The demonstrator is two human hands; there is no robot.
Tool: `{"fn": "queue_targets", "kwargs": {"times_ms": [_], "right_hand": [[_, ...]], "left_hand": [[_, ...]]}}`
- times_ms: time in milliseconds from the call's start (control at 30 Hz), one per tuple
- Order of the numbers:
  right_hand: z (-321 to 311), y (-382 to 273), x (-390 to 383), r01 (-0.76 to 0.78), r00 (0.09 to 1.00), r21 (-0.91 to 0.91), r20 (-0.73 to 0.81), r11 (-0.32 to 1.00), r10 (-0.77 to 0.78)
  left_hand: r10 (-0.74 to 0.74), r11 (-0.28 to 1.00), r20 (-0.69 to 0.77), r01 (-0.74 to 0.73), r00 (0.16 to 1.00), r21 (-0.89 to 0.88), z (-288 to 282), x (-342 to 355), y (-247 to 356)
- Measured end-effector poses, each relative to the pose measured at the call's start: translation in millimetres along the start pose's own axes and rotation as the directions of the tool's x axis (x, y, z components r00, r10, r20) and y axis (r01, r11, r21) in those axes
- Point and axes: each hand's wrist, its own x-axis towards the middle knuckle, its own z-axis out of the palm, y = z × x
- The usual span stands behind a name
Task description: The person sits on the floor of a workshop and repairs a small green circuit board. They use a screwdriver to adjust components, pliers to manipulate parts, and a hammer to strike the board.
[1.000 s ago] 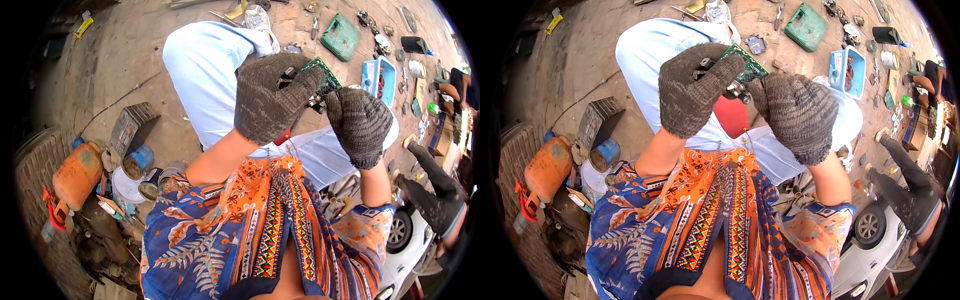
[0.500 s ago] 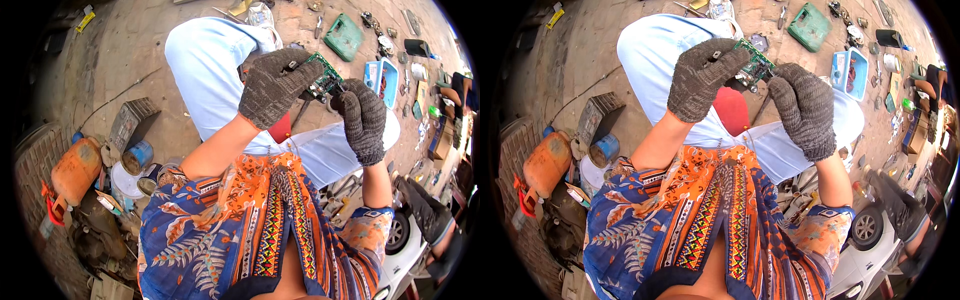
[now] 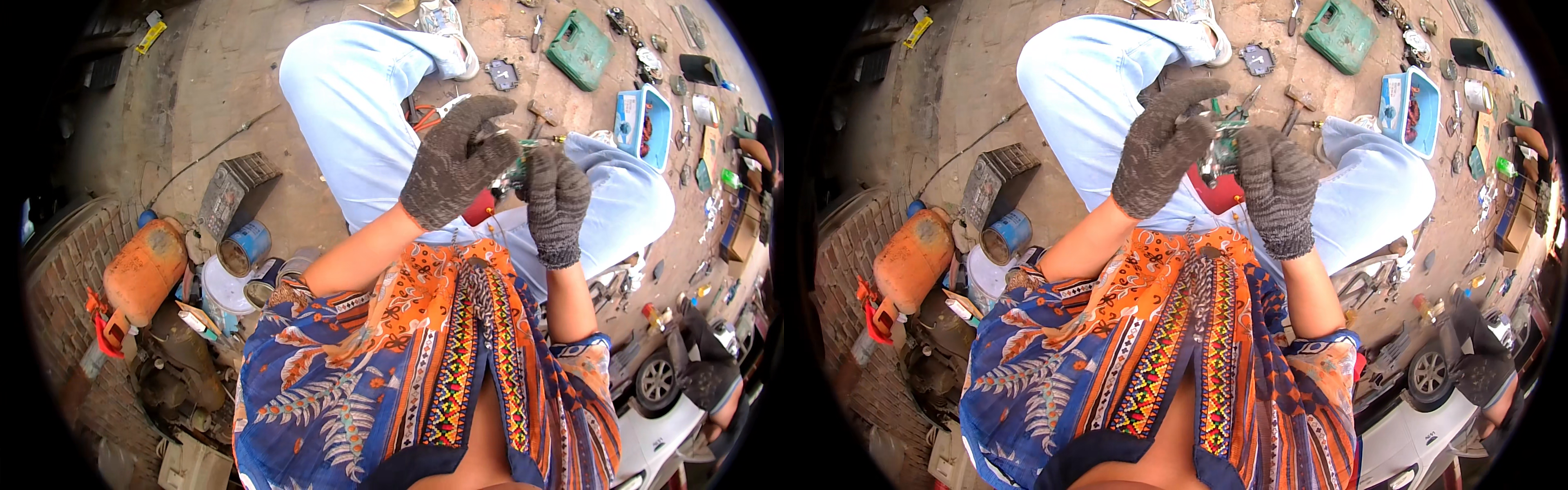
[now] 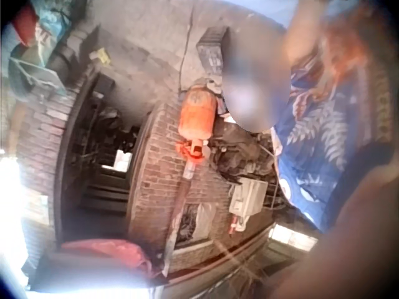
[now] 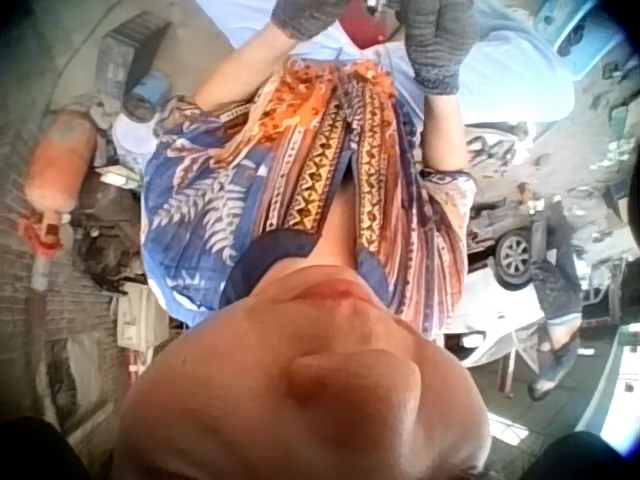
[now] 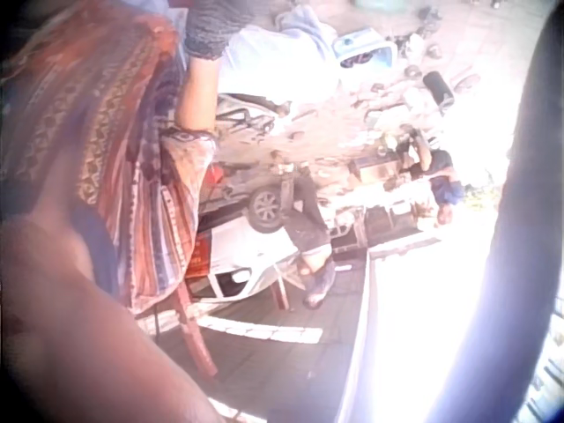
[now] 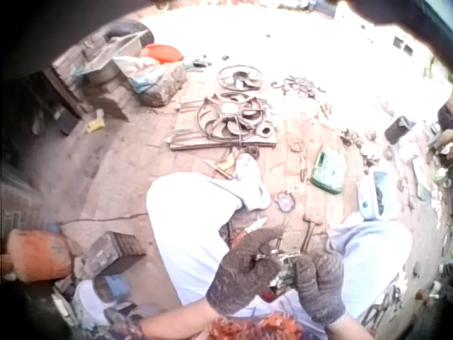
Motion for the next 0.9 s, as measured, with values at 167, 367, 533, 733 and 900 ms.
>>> {"fn": "queue_targets", "kwargs": {"times_ms": [167,367,533,733,900], "right_hand": [[-5.5,-13.2,-4.8,-0.198,0.966,0.085,-0.154,0.977,0.209],[-24.0,22.0,-20.6,0.4,0.917,-0.305,0.127,0.864,-0.379],[-28.3,32.2,-34.9,0.474,0.881,-0.334,0.192,0.815,-0.433],[-23.9,16.2,-33.2,0.393,0.919,-0.337,0.146,0.855,-0.365],[-8.0,10.5,-29.8,0.185,0.975,-0.297,-0.064,0.937,-0.213]], "left_hand": [[-0.293,0.9,0.24,0.351,0.926,-0.257,-4.4,-9.7,11.1],[-0.301,0.927,0.481,0.371,0.823,-0.056,-11.5,-4.0,24.4],[-0.14,0.986,0.589,0.168,0.796,0.007,-13.0,5.1,27.7],[-0.07,0.954,0.497,0.204,0.865,-0.221,-5.6,-7.6,22.3],[0.015,1.0,0.395,-0.023,0.919,0.016,-3.9,-8.0,23.2]]}}
